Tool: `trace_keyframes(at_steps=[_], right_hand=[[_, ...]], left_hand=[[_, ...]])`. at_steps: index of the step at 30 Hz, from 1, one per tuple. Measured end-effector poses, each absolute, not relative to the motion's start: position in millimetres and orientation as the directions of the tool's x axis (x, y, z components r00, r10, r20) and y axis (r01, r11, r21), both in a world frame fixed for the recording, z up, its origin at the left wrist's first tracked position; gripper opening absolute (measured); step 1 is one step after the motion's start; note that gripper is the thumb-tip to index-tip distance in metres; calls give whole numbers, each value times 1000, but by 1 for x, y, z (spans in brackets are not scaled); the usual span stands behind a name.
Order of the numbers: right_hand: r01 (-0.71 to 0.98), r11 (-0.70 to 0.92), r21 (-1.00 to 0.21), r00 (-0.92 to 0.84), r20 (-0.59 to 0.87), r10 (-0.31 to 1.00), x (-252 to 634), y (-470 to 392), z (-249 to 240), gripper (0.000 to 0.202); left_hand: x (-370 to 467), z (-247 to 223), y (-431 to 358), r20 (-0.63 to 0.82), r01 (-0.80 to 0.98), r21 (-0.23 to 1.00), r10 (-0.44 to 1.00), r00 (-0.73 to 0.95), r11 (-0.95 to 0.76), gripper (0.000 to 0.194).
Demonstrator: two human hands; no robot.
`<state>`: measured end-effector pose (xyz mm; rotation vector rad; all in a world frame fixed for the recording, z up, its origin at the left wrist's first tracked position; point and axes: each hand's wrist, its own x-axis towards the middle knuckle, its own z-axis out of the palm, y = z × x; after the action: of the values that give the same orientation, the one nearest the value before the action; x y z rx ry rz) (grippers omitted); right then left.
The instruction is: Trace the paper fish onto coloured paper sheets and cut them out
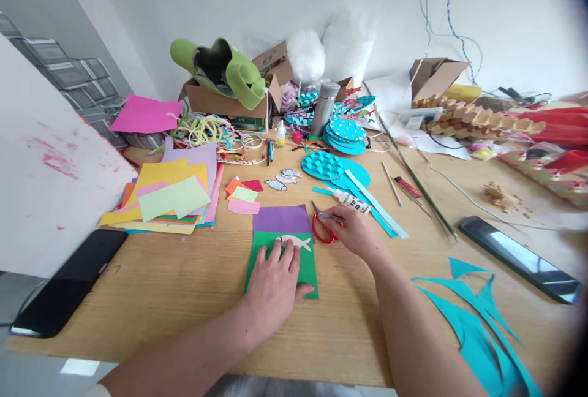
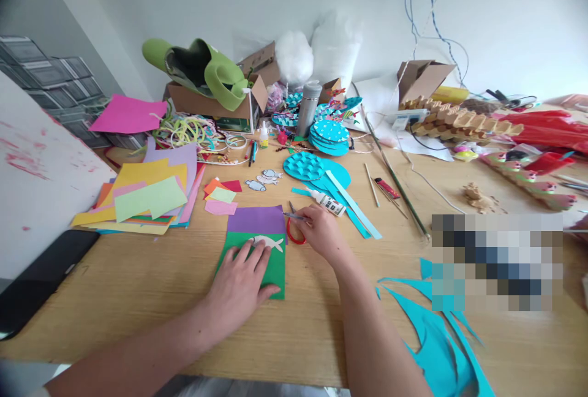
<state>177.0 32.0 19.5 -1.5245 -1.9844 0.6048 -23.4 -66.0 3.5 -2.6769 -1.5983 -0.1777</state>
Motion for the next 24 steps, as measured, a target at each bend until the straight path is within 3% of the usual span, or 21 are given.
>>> trace_keyframes(at_steps=[6,12,17,24], right_hand=[[581,173,-795,-110,133,985,171,25,39,39],[260,21,-965,-69,3,998,168,18,47,57],[58,-72,-996,-101,-77,992,168,17,42,59],[47,-41,-998,-114,-46,992,164,17,44,65]], left_hand=[[-23,3,-66,122,882,40,878,462,-470,65],[-21,2,-68,112,886,38,883,456,-462,62],[-21,2,-68,126,881,21,876,466,-472,62],[-21,3,-67,118,879,20,874,471,-476,61]])
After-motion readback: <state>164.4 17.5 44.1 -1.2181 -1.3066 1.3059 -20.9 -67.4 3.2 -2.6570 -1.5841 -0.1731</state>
